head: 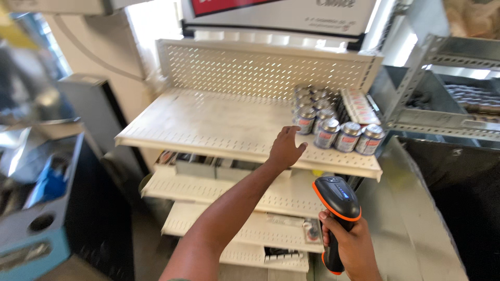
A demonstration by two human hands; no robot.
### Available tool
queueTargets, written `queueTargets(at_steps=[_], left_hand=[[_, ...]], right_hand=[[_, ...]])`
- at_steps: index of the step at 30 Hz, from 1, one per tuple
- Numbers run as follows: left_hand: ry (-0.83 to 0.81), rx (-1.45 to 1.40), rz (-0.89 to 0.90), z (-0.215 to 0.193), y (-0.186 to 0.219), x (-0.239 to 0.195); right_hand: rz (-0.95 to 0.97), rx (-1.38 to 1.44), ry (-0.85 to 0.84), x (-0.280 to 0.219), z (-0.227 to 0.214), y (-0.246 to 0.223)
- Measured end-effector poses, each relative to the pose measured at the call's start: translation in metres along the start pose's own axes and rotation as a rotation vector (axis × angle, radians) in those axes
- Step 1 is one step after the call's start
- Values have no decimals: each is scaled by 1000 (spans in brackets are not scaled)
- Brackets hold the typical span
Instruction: The person scans individual cans with a handheld scanner and places them into a wire basket.
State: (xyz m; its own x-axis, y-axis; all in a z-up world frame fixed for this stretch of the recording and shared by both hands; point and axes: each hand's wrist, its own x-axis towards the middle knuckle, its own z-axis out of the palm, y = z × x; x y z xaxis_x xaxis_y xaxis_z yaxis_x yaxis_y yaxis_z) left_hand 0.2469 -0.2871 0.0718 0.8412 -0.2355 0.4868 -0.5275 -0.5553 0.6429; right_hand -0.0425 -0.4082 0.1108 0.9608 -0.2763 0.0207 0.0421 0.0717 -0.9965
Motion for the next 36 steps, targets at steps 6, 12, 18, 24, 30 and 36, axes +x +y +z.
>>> queueTargets(at_steps=[6,12,18,24,30,36], left_hand=[[-19,-40,-87,35,-24,88],[-60,14,-98,51,-41,138],[-120,-32,-71,39,-46,154],[-253,-147,-206,-21,-52,113],[79,-286,-335,-73,-53,18],[255,-521,-312,-134,-11,-101]], right_hand=[[35,-44,124,70,6,-9],[-20,12,209,123,18,0],[11,22,203,144,31,3],[-24,27,171,143,30,18],[-13,50,48,98,33,6],[103,80,-101,43,33,-1]])
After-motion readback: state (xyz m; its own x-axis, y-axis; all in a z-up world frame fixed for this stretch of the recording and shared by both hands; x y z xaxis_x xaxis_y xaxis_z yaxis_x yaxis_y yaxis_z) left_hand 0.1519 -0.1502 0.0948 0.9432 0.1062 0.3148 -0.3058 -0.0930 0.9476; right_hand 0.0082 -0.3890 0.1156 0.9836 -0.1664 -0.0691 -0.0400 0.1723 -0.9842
